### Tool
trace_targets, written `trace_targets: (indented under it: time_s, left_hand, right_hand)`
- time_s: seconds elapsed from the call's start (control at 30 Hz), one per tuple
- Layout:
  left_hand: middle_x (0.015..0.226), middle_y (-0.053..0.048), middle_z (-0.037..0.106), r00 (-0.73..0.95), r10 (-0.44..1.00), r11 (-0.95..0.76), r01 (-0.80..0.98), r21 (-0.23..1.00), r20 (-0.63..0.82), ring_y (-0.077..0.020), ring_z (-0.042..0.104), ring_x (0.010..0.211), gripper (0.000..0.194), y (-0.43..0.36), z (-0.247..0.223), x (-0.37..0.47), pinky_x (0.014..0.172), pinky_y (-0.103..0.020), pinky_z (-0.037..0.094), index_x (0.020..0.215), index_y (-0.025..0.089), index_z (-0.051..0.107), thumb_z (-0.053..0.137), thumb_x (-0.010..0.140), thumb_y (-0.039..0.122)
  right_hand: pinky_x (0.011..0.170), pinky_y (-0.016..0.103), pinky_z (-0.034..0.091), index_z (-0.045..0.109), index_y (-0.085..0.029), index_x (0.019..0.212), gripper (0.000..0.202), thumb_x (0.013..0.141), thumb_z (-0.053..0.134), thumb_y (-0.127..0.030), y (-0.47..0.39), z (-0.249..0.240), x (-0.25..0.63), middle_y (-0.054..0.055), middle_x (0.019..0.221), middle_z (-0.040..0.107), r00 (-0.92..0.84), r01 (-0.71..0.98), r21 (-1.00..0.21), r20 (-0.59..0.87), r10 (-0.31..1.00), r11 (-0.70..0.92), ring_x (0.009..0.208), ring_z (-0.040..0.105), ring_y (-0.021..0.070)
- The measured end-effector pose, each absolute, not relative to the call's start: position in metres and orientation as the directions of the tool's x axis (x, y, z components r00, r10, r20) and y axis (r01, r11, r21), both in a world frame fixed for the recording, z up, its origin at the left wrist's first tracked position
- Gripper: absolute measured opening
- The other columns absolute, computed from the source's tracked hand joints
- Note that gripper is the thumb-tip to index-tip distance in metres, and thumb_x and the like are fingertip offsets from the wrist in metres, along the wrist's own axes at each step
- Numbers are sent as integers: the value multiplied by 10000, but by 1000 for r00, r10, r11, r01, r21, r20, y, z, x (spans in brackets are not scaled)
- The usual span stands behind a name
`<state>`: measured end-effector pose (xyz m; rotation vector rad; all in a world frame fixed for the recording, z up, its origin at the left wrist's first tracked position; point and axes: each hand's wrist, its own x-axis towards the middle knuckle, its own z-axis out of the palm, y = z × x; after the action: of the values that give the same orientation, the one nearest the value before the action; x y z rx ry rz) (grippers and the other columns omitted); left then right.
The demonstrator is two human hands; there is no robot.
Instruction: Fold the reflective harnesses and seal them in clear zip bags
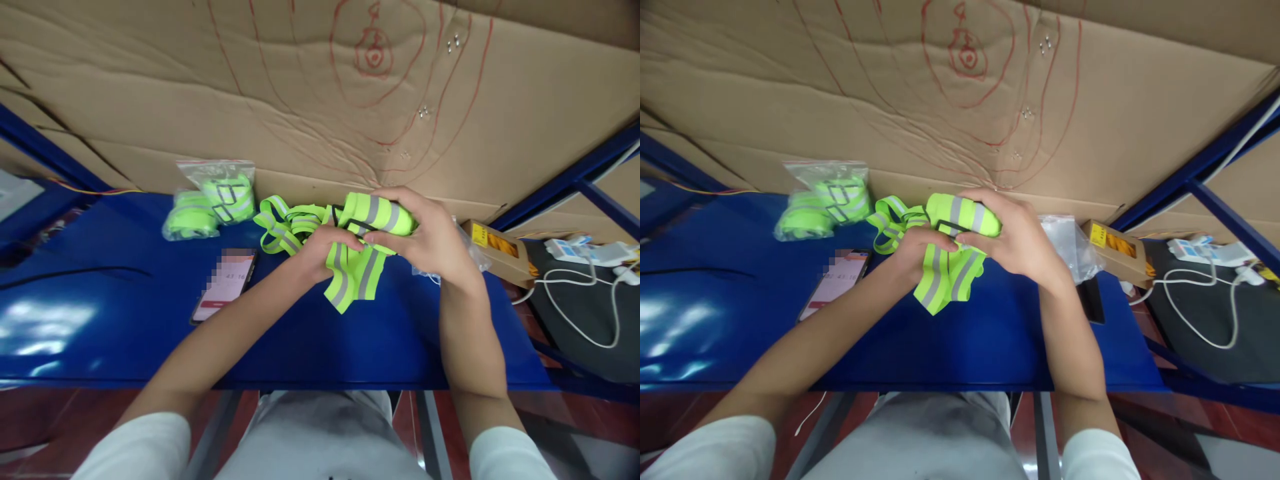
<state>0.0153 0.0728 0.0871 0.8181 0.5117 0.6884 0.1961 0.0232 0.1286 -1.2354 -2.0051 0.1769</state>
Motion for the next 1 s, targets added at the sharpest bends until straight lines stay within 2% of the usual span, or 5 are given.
trace_targets:
  time_s: [0.3, 0.53, 0.7, 0.8, 1.0]
  left_hand:
    - [948, -25, 761, 659, 751, 531, -564, 632, -42, -299, 702, 1079, 218, 79, 87, 12, 870, -411, 596, 901, 223, 685, 694, 692, 286]
    - [1147, -67, 725, 507, 862, 305, -537, 787, 12, -342, 592, 1310, 512, 85, 103, -5, 966, -403, 539, 1129, 221, 672, 599, 849, 644]
    - [1078, -34, 744, 573, 810, 309, -595, 742, 122, -286, 648, 1255, 381, 96, 103, -11, 932, -343, 555, 1140, 241, 713, 686, 784, 376]
    - [1051, -24, 757, 606, 782, 312, -585, 749, 148, -285, 687, 1190, 408, 101, 99, -11, 918, -352, 573, 1136, 249, 732, 737, 731, 297]
    - [1084, -21, 782, 669, 732, 319, -507, 801, 132, -361, 701, 1202, 613, 92, 100, -6, 955, -450, 593, 1169, 271, 731, 813, 568, 186]
  right_hand:
    - [1161, 475, 504, 623, -302, 1392, 415, 989, 565, -221, 34, 113, 181, 37, 1399, 680, -295, 763, -231, 706, 644, 603, 1323, 628, 277]
    - [1285, 584, 340, 583, -313, 1465, 507, 1010, 433, -145, 39, 103, 164, 51, 1510, 605, -429, 748, -126, 657, 620, 652, 1513, 460, 279]
    - [1327, 649, 186, 487, -235, 1552, 567, 990, 457, -161, 24, 109, 142, 93, 1638, 461, -555, 670, -166, 536, 636, 724, 1617, 261, 300]
    - [1319, 611, 257, 588, -239, 1458, 441, 1025, 504, -236, 17, 117, 144, 90, 1554, 563, -555, 616, -235, 547, 627, 751, 1569, 373, 303]
    - [1135, 521, 524, 588, -298, 1389, 434, 983, 648, -438, 21, 121, 166, 102, 1401, 631, -70, 684, -425, 771, 633, 593, 1333, 602, 308]
